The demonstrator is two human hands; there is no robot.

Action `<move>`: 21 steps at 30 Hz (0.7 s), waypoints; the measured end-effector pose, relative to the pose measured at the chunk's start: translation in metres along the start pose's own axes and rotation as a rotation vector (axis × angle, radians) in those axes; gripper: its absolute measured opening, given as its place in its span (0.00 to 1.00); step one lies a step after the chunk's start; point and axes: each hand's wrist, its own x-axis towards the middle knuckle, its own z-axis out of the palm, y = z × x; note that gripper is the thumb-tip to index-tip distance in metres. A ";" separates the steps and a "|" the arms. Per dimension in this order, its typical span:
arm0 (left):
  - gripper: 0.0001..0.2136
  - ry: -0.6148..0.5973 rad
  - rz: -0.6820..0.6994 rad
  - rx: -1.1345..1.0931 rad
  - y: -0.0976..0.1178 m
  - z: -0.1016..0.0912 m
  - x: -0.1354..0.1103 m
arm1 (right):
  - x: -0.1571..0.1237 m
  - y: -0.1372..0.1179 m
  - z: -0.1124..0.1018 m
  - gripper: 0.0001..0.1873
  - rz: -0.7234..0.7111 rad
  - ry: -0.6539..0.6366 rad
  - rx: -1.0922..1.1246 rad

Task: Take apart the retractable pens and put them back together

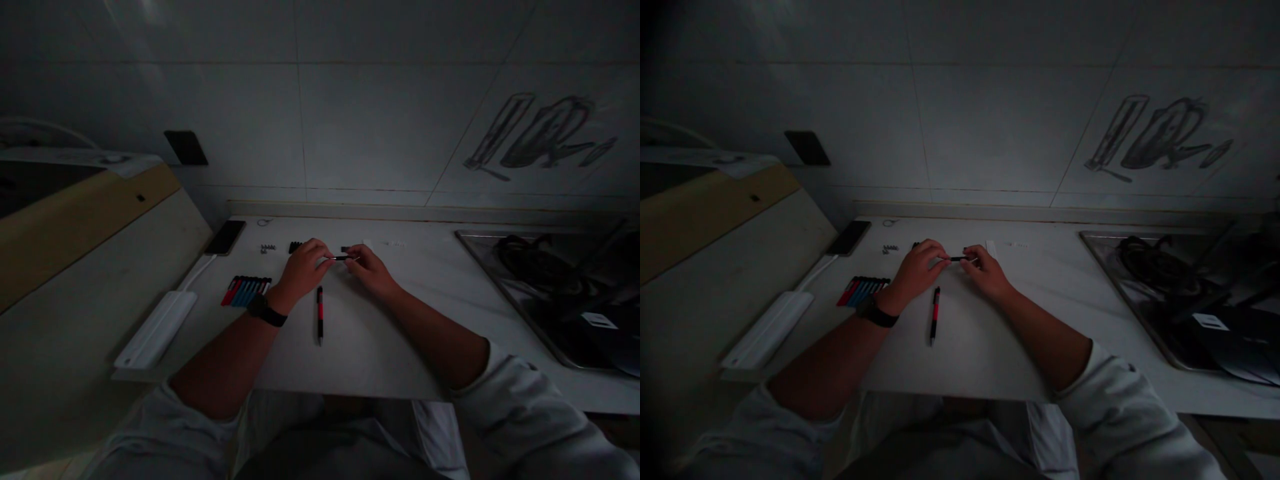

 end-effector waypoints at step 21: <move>0.07 -0.006 -0.160 -0.263 -0.007 0.009 0.002 | -0.004 -0.010 0.002 0.12 -0.083 0.025 -0.078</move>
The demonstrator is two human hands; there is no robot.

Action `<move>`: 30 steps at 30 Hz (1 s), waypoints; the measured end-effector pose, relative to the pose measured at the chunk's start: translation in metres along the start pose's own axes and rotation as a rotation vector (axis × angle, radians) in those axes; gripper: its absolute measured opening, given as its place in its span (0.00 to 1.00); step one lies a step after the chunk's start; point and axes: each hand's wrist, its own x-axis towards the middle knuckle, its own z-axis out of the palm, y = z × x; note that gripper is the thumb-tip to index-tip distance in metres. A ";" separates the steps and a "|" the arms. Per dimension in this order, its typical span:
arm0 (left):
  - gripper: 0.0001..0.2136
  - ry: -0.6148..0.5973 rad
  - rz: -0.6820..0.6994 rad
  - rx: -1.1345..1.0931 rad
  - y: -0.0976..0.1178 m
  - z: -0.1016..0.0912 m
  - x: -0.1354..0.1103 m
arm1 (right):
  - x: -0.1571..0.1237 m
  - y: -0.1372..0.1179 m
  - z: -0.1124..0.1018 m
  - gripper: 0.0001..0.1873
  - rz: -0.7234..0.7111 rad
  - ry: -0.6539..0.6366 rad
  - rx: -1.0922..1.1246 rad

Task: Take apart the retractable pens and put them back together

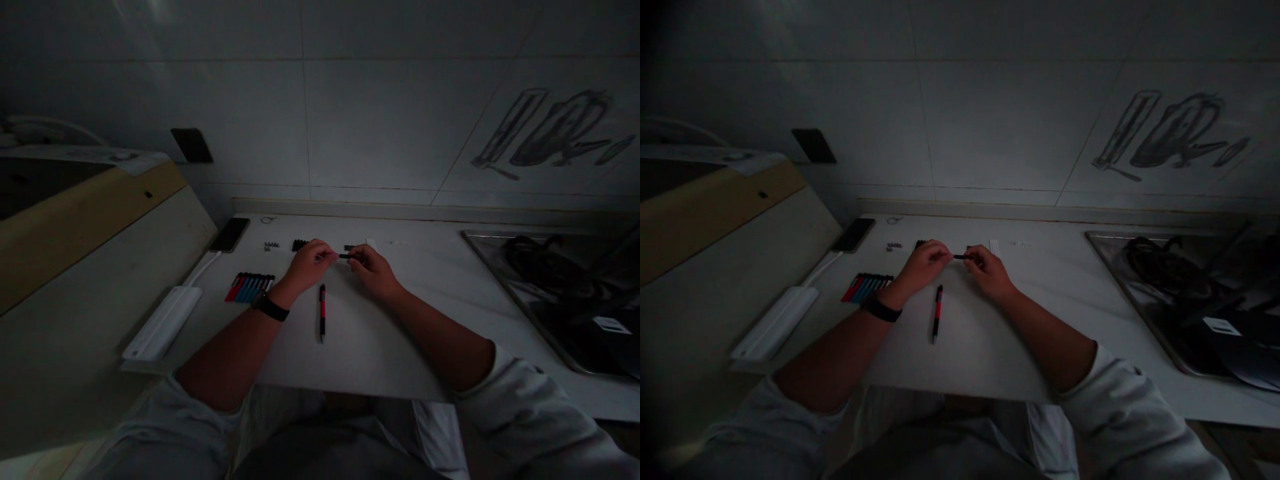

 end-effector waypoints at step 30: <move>0.04 -0.152 -0.127 0.733 -0.097 -0.137 0.007 | 0.000 0.006 -0.001 0.09 -0.076 0.001 -0.124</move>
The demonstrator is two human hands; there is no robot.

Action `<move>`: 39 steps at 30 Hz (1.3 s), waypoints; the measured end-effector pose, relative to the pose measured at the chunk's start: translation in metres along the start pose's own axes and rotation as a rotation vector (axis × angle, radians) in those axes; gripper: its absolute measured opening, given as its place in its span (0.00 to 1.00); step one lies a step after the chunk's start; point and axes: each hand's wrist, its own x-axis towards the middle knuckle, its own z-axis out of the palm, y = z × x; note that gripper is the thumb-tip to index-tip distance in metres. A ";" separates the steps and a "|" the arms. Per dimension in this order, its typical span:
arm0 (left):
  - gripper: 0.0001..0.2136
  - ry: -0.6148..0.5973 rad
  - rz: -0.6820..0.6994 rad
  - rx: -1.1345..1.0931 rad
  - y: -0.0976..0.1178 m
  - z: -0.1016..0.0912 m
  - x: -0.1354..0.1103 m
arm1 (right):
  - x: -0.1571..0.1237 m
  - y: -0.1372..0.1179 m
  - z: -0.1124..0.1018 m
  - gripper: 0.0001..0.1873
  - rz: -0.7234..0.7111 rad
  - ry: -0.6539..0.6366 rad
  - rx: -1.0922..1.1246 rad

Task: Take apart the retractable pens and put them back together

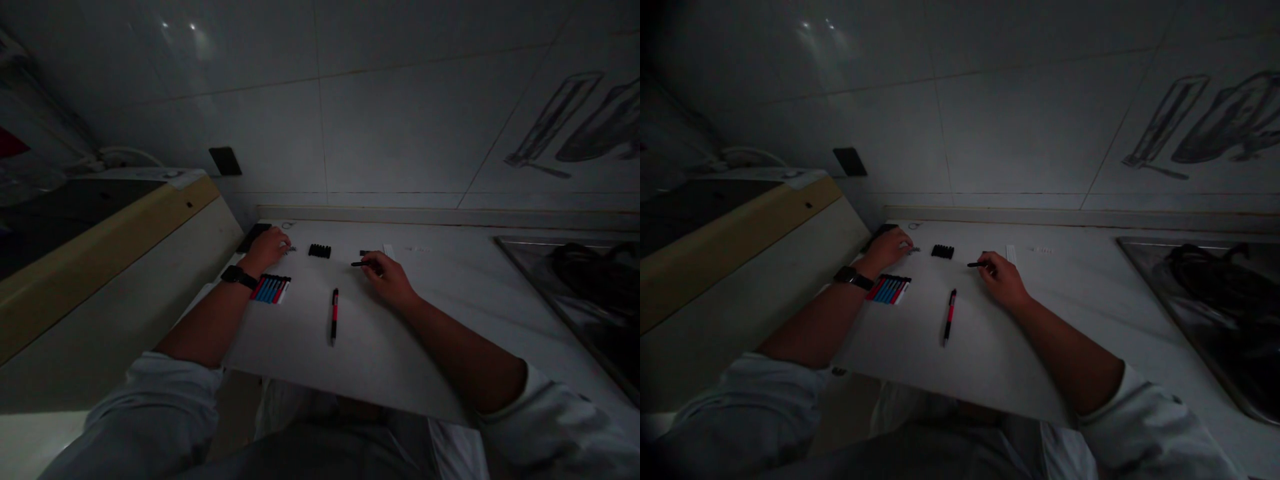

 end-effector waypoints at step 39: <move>0.19 -0.072 0.605 -0.090 0.158 -0.018 0.008 | 0.009 0.010 0.008 0.19 0.202 -0.106 0.514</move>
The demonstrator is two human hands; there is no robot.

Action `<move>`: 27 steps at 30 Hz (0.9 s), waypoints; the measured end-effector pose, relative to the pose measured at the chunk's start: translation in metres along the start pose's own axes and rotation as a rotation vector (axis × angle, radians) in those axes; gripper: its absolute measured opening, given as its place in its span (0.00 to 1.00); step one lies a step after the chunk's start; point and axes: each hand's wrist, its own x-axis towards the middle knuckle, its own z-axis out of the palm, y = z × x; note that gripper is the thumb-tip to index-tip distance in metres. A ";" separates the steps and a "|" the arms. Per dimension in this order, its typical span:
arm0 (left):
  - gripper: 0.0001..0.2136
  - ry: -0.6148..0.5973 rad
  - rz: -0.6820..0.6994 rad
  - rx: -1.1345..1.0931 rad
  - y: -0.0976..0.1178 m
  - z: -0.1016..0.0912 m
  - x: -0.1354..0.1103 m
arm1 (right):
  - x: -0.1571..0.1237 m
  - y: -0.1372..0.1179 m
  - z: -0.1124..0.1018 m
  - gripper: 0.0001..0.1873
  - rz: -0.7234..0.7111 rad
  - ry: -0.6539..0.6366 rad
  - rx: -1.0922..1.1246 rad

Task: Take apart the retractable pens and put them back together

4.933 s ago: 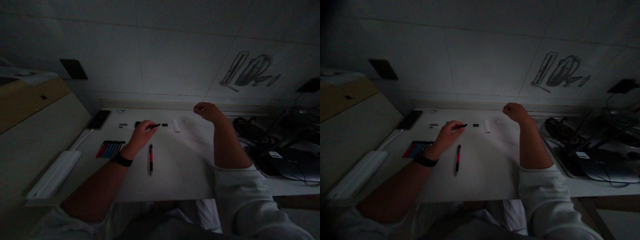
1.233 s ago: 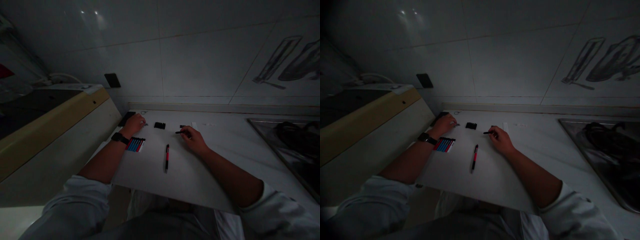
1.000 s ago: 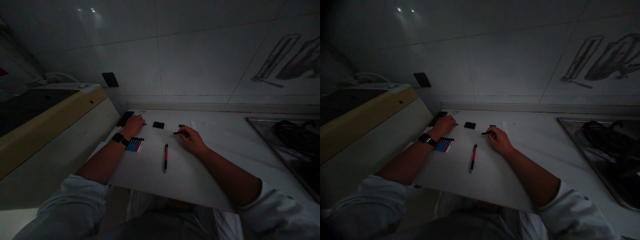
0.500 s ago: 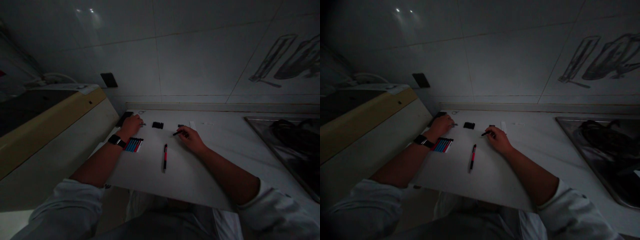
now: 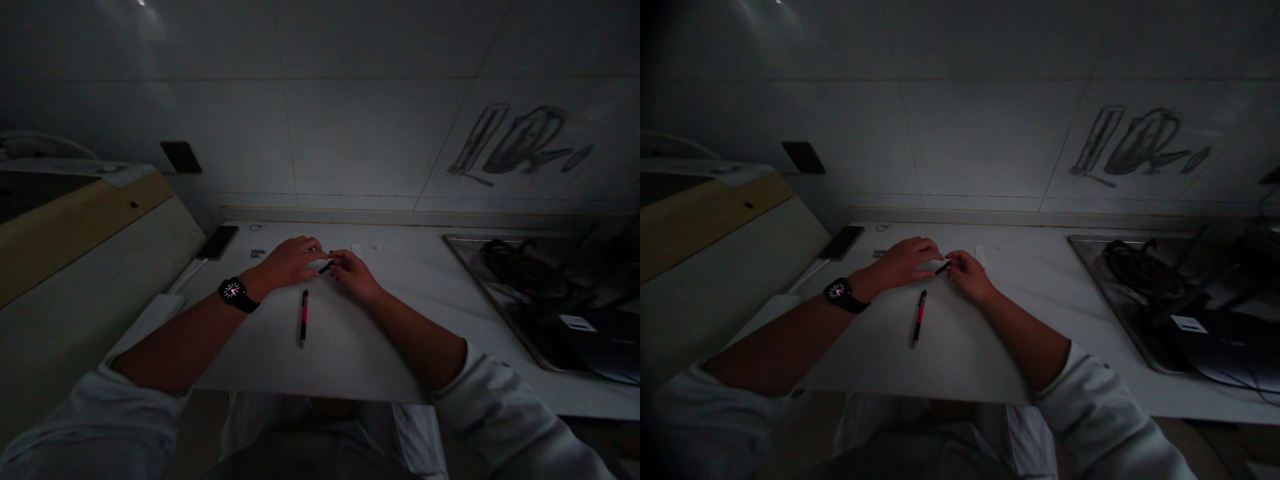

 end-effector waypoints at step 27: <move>0.20 -0.097 -0.197 0.127 -0.043 0.014 0.005 | 0.001 0.002 -0.003 0.23 0.012 0.127 -0.150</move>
